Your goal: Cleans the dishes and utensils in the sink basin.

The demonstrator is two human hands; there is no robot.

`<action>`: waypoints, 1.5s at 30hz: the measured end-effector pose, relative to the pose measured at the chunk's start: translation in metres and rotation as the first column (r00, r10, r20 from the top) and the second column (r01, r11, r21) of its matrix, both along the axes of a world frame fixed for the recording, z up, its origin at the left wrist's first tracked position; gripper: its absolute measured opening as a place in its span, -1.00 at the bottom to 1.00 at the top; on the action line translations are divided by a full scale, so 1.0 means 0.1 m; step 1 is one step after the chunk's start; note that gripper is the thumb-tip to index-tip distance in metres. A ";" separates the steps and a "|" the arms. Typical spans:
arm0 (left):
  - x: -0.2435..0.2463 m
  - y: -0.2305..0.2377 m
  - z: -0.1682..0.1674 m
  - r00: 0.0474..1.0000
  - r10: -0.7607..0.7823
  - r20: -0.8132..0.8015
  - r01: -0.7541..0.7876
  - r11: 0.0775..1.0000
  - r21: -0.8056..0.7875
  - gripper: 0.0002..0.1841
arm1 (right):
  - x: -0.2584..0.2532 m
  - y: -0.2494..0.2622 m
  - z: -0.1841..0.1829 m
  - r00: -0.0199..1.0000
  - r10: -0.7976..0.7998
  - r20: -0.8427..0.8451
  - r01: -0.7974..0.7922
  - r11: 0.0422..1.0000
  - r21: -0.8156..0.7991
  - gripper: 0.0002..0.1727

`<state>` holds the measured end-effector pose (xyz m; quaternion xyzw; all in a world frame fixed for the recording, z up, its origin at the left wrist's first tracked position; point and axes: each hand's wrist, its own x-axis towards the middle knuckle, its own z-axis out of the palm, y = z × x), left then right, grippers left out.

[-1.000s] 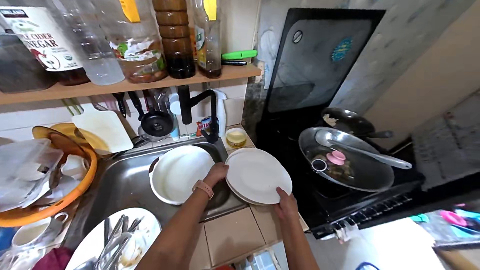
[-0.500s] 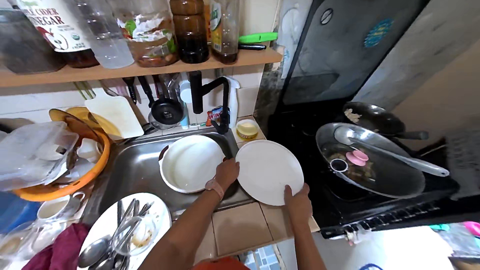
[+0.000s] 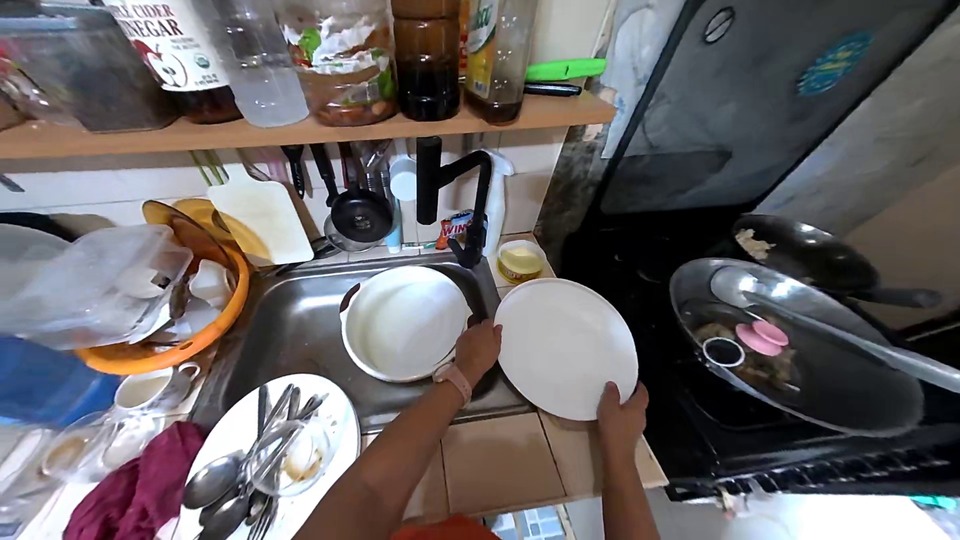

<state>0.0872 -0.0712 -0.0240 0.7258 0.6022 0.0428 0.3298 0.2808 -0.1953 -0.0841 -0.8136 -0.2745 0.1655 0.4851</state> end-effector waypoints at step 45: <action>-1.12 -0.77 0.74 0.367 0.465 0.805 -0.780 0.626 -0.006 -0.54 | 0.14 0.02 0.36 0.586 0.018 -0.810 -0.173 0.980 -0.103 -0.33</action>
